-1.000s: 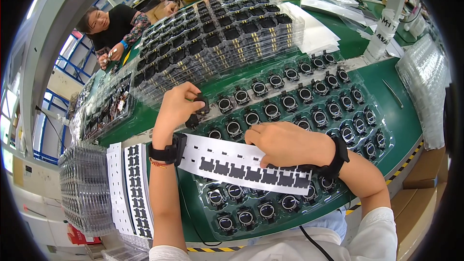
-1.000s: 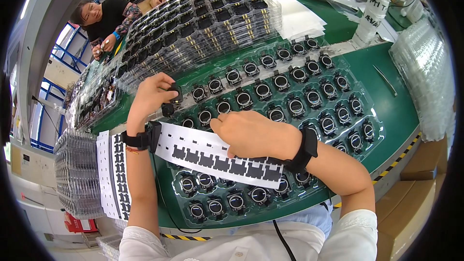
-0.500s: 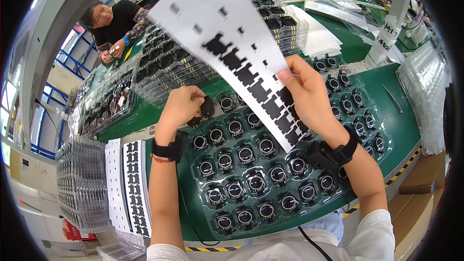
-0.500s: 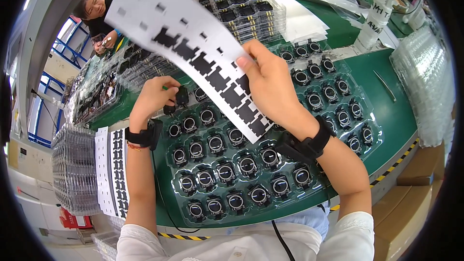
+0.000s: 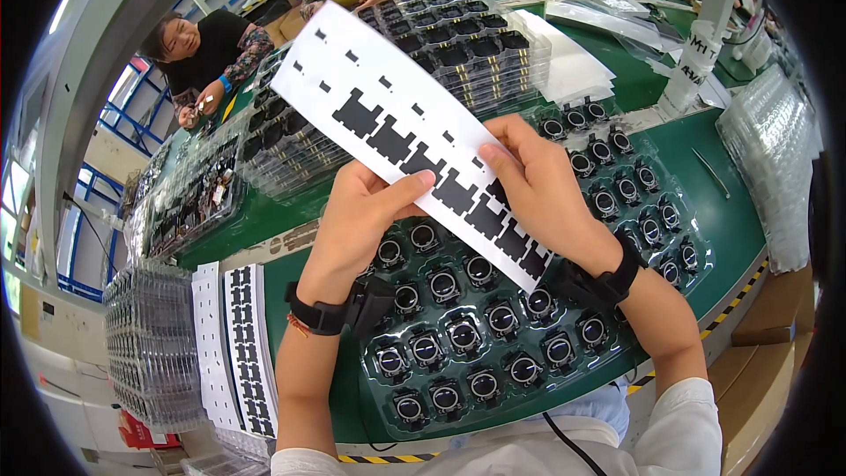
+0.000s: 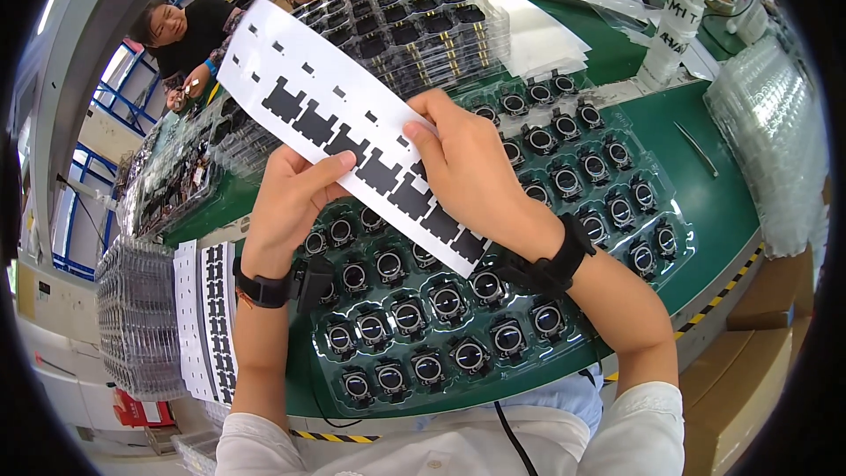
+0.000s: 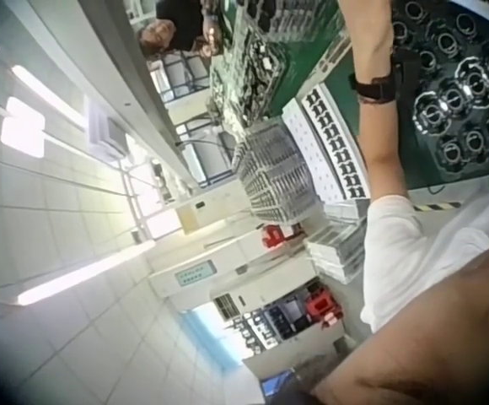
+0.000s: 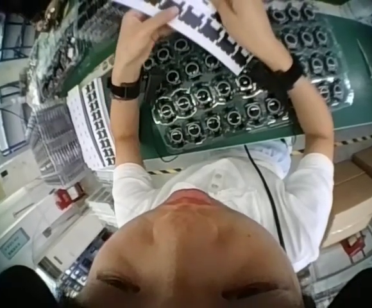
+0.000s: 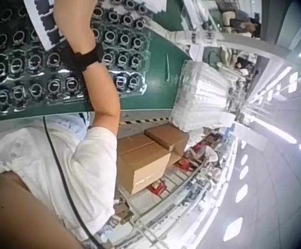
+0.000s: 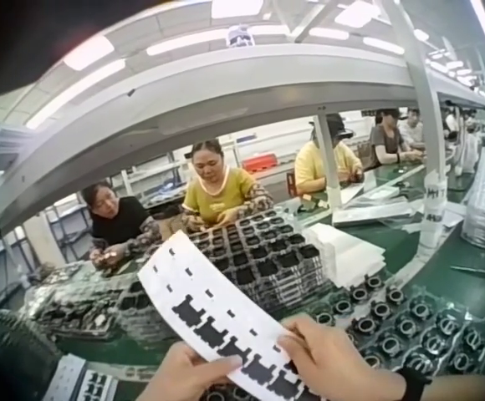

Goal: The person peels a black adhesive piece from a white backing sheet and presses it onto a small black electronic component. They then place the component into a green plastic tray and repeat the process.

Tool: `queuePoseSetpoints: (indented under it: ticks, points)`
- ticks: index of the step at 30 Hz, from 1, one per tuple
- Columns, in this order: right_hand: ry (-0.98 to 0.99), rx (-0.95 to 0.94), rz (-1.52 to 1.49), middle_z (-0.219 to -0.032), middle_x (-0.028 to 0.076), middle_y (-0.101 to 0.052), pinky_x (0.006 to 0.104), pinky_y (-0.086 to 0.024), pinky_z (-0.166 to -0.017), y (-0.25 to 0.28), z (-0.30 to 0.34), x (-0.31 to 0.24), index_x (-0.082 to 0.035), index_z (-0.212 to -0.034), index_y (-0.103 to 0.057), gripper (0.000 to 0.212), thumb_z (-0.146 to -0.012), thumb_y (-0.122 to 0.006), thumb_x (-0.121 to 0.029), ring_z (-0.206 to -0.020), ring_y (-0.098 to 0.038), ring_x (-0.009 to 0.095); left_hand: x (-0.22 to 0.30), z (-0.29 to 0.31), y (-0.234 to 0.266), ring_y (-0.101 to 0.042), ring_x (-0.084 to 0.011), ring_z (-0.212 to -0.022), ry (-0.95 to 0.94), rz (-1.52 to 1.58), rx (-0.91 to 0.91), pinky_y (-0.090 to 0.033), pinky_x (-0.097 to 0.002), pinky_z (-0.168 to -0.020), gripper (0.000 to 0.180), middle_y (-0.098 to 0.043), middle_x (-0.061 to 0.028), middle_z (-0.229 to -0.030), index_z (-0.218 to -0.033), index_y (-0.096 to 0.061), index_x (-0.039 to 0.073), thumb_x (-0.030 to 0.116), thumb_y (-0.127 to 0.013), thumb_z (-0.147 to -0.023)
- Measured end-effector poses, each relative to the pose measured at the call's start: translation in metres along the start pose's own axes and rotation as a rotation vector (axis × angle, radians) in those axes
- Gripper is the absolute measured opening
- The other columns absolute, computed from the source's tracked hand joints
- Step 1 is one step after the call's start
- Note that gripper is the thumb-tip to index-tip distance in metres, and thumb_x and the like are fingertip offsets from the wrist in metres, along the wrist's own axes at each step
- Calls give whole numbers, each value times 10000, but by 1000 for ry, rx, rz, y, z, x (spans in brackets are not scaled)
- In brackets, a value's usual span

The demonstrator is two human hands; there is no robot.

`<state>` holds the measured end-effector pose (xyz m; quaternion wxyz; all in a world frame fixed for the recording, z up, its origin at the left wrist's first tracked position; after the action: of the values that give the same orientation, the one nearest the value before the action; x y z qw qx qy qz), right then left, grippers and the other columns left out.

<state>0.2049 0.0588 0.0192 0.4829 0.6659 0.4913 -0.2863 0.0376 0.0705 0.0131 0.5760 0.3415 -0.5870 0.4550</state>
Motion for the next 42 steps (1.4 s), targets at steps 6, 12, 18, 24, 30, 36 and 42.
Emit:
queuePoseSetpoints:
  ticks: [6,12,18,24,30,36,42]
  points:
    - [79,102,-108,-917,78,-599,244,-452,-662,-4,2,-5,13,-966,-532,120,-873,-558,-58,-751,-570,99,-11,3,-19,-575,-138,-942,-95,-6,-39,-479,-262,-783,385,-585,-80,-1069,-1134,-518,-13,-9,-644,-770]
    - [525,179,160,-973,92,-616,272,-477,-747,5,8,-32,-7,-893,-559,108,-808,-624,-20,-825,-607,146,-2,2,-11,-581,-126,-906,-197,89,111,-474,-254,-779,359,-598,-64,-1004,-1103,-538,-11,-41,-636,-759]
    - [300,-32,-93,-1045,102,-598,275,-472,-779,-6,4,-18,-11,-829,-593,112,-757,-679,-14,-906,-596,158,8,9,-11,-576,-118,-899,-329,-144,136,-470,-260,-782,326,-597,-65,-997,-1094,-535,-23,-31,-618,-780]
    - [136,-70,-324,-1126,116,-570,252,-447,-806,-8,-1,-1,0,-792,-611,95,-746,-693,-15,-947,-564,135,7,8,-11,-573,-114,-890,-311,-192,104,-466,-256,-769,280,-598,-68,-994,-1080,-539,-30,-4,-602,-808]
    - [81,-57,-218,-1142,98,-574,236,-436,-804,-9,1,-3,14,-825,-615,75,-792,-651,-42,-901,-551,110,1,6,-12,-576,-119,-891,-280,-14,132,-467,-259,-763,286,-598,-69,-999,-1099,-526,-31,8,-592,-823]
    - [33,-82,-261,-1176,87,-569,228,-434,-770,-10,0,2,27,-845,-615,123,-859,-578,-89,-851,-533,85,1,5,-9,-579,-128,-900,-268,-2,133,-470,-261,-769,294,-595,-74,-1010,-1110,-515,-33,0,-583,-825]
    - [-40,-43,-235,-1081,55,-584,218,-429,-729,-8,-2,12,24,-930,-588,134,-899,-527,-92,-793,-514,68,-4,0,-1,-589,-143,-892,-225,-48,133,-478,-272,-779,329,-598,-81,-1013,-1113,-507,-43,14,-611,-807]
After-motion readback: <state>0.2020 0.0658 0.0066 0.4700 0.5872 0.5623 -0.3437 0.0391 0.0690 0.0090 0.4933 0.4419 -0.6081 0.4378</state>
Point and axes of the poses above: each hand's wrist, its own z-axis away from the middle knuckle, its own y-axis out of the back of the hand, x = y × z, the point moved 6 cm from there along -z, towards the middle knuckle
